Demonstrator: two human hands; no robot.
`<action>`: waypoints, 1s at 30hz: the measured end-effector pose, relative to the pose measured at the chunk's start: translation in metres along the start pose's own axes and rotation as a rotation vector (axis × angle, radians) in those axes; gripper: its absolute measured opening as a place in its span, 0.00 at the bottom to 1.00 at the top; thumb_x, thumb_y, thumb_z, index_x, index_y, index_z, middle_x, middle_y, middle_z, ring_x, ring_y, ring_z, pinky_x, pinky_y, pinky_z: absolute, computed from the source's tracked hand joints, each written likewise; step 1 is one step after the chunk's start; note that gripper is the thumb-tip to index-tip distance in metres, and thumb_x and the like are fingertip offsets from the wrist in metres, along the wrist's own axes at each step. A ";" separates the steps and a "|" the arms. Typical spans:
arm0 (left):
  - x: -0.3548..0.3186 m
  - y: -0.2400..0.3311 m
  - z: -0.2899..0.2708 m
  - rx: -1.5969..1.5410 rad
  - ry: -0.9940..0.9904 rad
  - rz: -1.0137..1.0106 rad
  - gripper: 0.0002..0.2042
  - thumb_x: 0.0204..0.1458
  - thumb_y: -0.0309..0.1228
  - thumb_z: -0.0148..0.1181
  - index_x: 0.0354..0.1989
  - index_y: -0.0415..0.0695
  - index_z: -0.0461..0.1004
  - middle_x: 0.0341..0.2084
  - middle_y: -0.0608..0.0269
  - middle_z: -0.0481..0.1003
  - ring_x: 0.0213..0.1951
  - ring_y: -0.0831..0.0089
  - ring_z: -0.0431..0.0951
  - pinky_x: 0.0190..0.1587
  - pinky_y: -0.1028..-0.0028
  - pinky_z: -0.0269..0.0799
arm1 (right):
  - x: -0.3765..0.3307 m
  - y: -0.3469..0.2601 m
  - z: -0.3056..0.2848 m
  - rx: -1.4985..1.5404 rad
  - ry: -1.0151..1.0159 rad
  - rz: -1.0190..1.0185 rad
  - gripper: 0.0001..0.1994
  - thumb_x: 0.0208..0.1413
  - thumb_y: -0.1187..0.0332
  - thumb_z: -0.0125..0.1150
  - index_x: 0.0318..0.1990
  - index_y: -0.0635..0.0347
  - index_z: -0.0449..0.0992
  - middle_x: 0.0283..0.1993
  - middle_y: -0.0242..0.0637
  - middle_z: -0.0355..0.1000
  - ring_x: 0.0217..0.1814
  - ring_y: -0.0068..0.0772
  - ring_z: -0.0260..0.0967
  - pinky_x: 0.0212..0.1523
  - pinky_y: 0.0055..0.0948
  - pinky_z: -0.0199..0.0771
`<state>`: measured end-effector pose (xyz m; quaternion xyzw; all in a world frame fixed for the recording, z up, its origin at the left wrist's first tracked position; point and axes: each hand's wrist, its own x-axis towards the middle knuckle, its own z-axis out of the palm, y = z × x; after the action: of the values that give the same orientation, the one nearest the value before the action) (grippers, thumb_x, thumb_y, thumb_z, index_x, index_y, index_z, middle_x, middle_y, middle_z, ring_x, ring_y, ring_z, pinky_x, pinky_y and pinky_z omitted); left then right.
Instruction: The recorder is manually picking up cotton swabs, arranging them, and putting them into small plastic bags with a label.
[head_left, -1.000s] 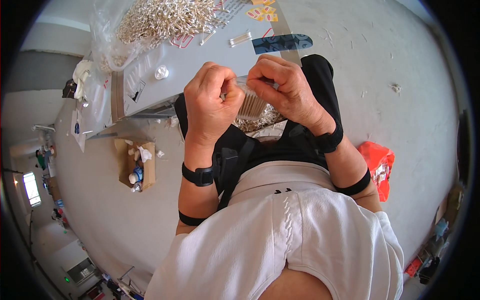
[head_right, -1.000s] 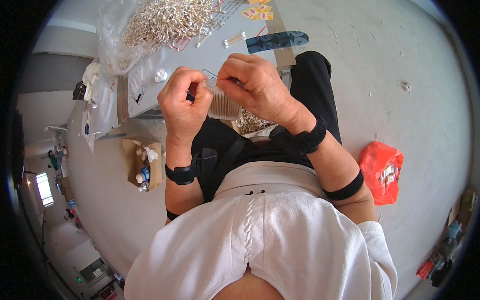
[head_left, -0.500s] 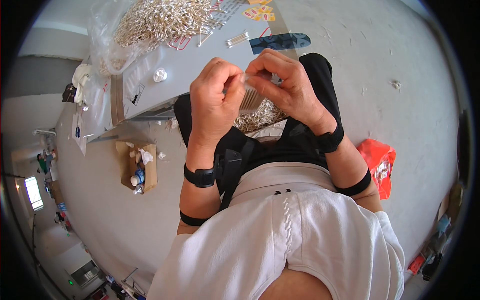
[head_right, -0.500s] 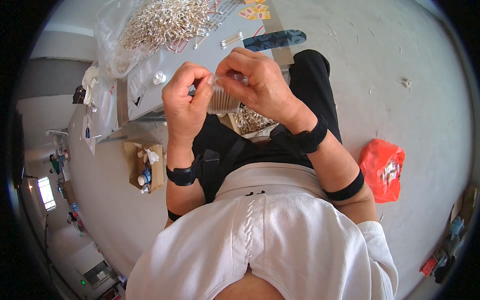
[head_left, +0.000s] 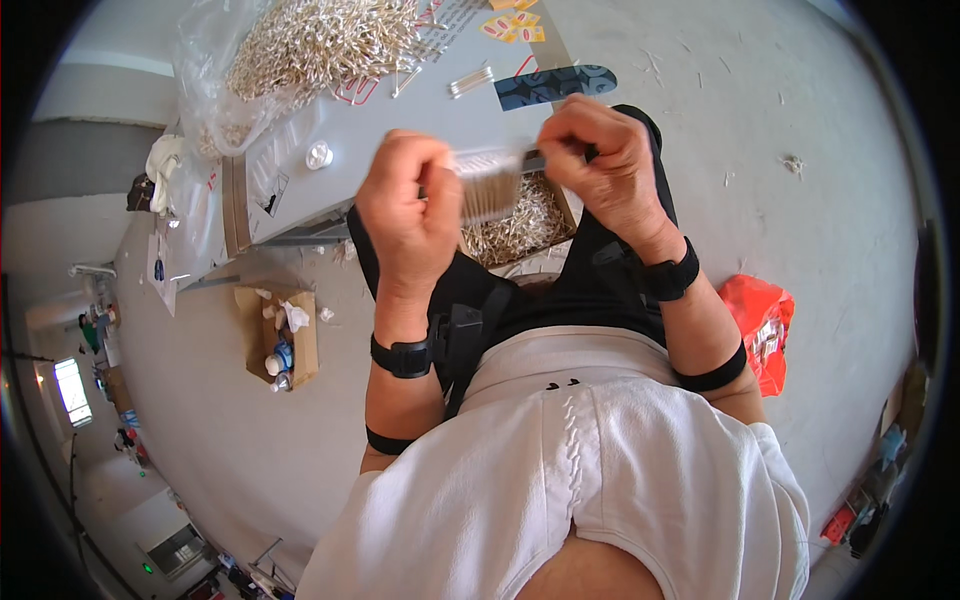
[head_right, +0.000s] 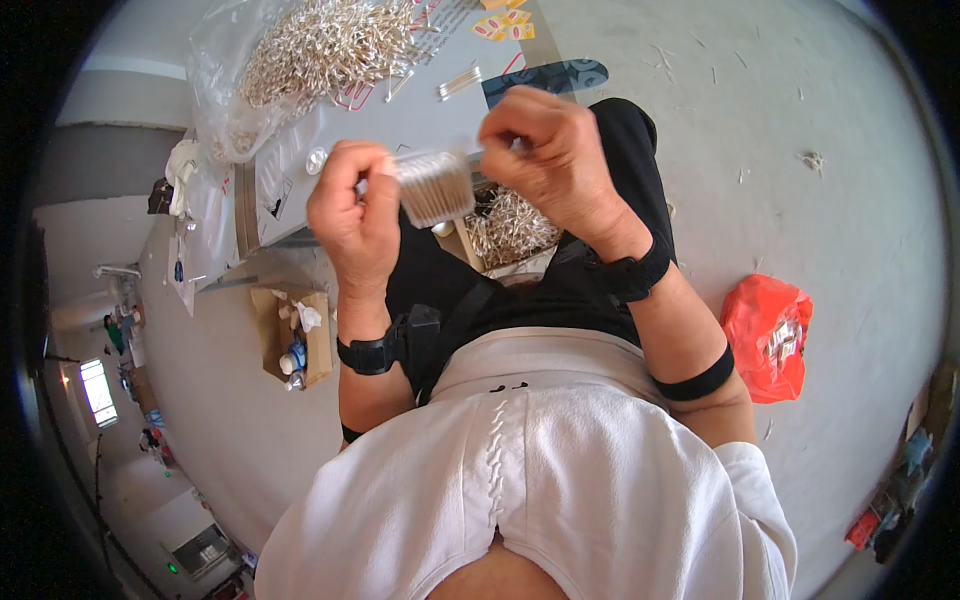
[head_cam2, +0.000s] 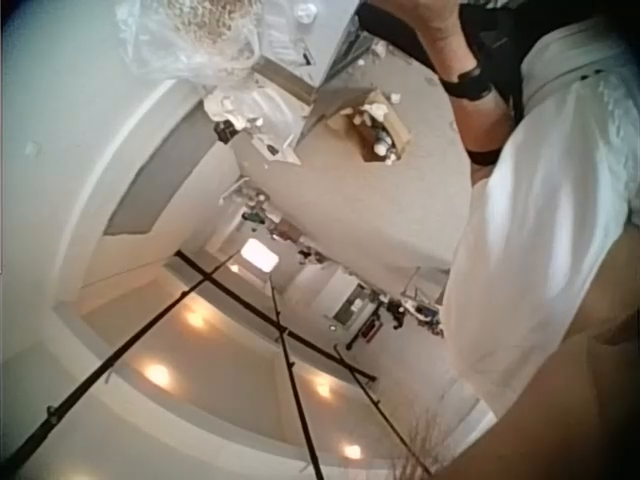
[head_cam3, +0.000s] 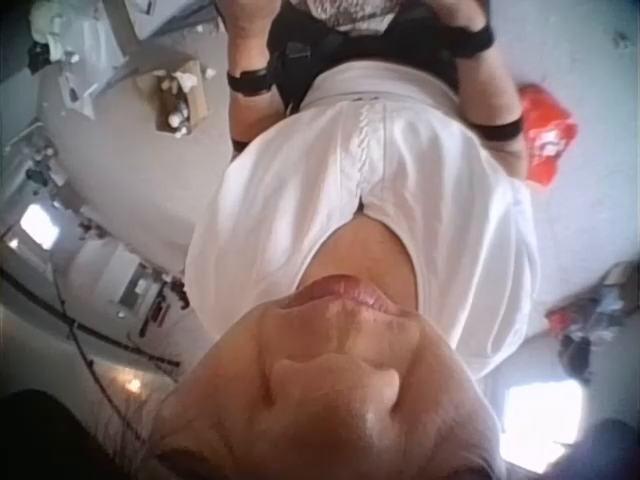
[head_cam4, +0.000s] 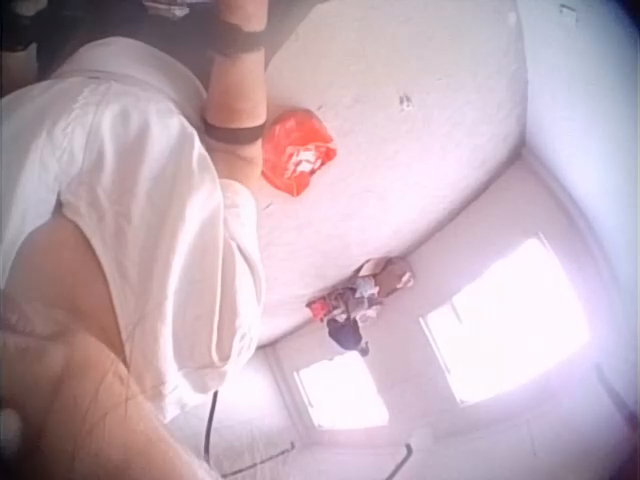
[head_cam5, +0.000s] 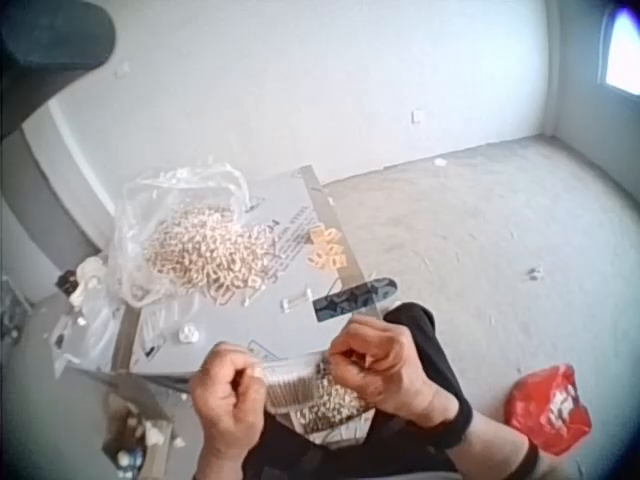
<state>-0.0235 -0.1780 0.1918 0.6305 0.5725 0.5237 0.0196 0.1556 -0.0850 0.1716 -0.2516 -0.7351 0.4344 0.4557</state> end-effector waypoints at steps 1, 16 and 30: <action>0.001 -0.007 -0.006 -0.001 0.063 -0.048 0.03 0.48 0.18 0.54 0.28 0.38 0.68 0.24 0.61 0.69 0.25 0.76 0.68 0.29 0.80 0.64 | -0.002 0.006 -0.006 0.016 0.041 0.031 0.02 0.44 0.80 0.57 0.27 0.65 0.73 0.24 0.28 0.65 0.26 0.17 0.61 0.27 0.18 0.62; -0.015 0.004 0.013 0.024 -0.015 0.204 0.03 0.53 0.21 0.56 0.35 0.38 0.72 0.41 0.53 0.76 0.39 0.61 0.77 0.41 0.72 0.74 | -0.008 -0.011 0.019 1.191 -0.063 0.822 0.15 0.60 0.60 0.57 0.37 0.67 0.77 0.32 0.38 0.76 0.25 0.19 0.70 0.25 0.17 0.69; 0.010 0.029 0.013 -0.862 -0.159 -0.551 0.18 0.44 0.23 0.70 0.44 0.34 0.74 0.35 0.61 0.78 0.38 0.80 0.76 0.44 0.80 0.72 | -0.016 -0.015 0.018 0.534 -0.174 0.225 0.07 0.59 0.72 0.58 0.39 0.70 0.73 0.31 0.26 0.68 0.35 0.13 0.61 0.38 0.18 0.67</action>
<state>0.0039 -0.1730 0.2106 0.4287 0.4462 0.6380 0.4583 0.1469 -0.1120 0.1736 -0.1645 -0.5987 0.6800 0.3901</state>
